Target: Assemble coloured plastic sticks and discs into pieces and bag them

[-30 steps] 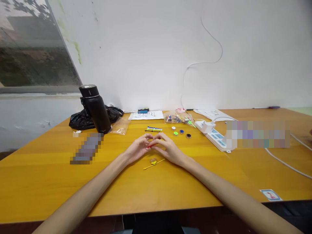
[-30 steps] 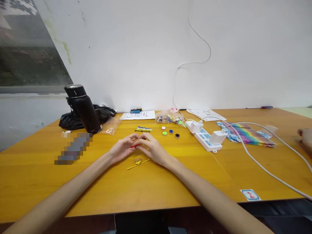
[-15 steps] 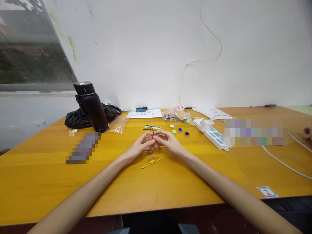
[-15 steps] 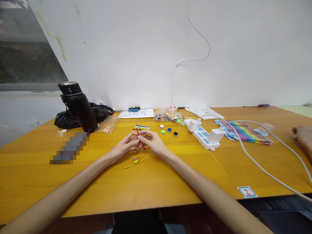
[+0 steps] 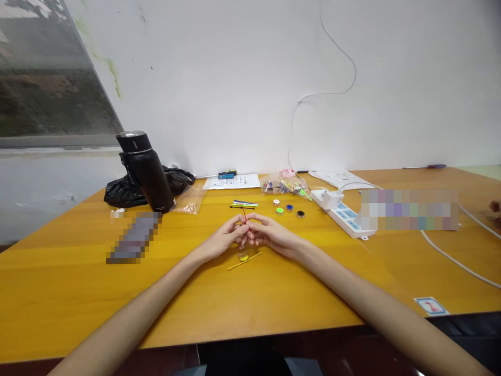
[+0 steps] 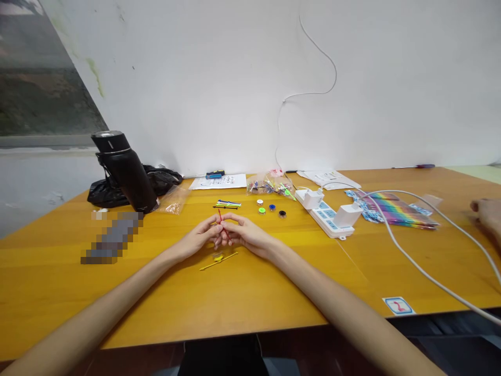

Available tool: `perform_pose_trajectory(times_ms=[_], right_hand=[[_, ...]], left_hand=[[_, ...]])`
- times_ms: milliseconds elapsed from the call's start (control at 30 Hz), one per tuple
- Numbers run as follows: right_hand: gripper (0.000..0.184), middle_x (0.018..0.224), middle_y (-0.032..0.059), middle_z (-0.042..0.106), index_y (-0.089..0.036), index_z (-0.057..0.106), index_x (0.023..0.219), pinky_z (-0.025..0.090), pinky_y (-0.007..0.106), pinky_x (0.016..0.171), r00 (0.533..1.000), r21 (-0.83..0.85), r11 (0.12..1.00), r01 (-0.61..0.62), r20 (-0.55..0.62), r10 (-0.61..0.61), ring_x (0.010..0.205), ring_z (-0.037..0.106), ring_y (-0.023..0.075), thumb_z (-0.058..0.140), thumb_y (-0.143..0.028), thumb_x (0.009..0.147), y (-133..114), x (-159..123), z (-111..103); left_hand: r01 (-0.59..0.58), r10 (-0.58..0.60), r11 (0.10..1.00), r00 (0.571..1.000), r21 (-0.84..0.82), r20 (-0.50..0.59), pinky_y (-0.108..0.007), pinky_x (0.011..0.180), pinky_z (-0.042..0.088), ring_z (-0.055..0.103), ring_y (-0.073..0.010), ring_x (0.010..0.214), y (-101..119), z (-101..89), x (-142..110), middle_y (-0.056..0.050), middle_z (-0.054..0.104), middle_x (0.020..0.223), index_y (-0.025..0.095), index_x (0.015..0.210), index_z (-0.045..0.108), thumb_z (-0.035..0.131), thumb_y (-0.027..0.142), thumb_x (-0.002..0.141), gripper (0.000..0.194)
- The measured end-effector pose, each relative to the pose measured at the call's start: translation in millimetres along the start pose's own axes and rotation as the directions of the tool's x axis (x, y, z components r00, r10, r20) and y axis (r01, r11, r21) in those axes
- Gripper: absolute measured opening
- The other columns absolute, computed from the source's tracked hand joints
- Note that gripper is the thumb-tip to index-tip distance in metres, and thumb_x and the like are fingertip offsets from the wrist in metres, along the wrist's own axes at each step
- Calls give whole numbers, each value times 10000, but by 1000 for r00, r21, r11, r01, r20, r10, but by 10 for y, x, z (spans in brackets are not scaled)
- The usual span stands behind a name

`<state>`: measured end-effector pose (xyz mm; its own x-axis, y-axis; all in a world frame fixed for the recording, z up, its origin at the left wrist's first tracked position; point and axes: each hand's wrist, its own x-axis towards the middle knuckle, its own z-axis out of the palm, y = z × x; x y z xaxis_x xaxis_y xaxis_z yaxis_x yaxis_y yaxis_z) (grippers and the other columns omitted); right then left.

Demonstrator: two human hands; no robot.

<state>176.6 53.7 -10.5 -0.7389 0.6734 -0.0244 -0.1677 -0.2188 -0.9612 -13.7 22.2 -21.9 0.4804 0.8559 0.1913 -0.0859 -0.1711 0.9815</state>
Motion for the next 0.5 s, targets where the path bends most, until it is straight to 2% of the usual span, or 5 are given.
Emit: perform_pose_trajectory(times_ms=[133, 233, 300, 400, 500], right_hand=[[252, 701, -36, 544, -199, 589, 960, 386, 185, 602, 997, 142, 989, -45, 72, 35, 642, 511, 83, 709, -403, 873, 9, -11, 11], [232, 714, -32, 496, -200, 571, 923, 355, 200, 581, 993, 172, 983, -72, 108, 53, 626, 444, 91, 698, -389, 876, 13, -1, 3], [234, 690, -40, 437, -193, 566, 885, 327, 208, 566, 995, 173, 984, -46, 94, 30, 598, 384, 91, 665, -405, 896, -4, 15, -21], [260, 682, -38, 433, -190, 578, 896, 295, 230, 554, 998, 28, 998, 56, -5, -55, 579, 356, 99, 617, -446, 914, -56, 39, -83], [256, 742, -15, 535, -198, 604, 980, 324, 255, 595, 972, -328, 930, 168, -102, -211, 615, 425, 120, 601, -446, 915, -108, 35, -125]], left_hand=[[-5, 4, 997, 1000, 74, 16, -261, 687, 400, 472, -113, 670, 21, -10, -33, -34, 615, 855, 195, 971, 534, 544, 494, 956, 300], [-3, 0, 995, 1000, 100, 30, -258, 657, 374, 442, -113, 643, 19, -45, -49, -3, 532, 764, 194, 957, 537, 529, 499, 960, 305], [-21, 18, 996, 999, 85, 41, -256, 626, 352, 415, -107, 607, 14, -68, -45, 16, 475, 713, 190, 900, 526, 515, 515, 958, 331], [5, -5, 1000, 1000, 14, 17, -246, 582, 336, 398, -95, 572, -6, -86, -17, 19, 469, 727, 193, 880, 513, 532, 450, 943, 265], [84, -91, 988, 994, -129, -54, -213, 525, 294, 360, -82, 547, -37, -98, 23, 31, 437, 749, 207, 908, 506, 528, 317, 899, 113]])
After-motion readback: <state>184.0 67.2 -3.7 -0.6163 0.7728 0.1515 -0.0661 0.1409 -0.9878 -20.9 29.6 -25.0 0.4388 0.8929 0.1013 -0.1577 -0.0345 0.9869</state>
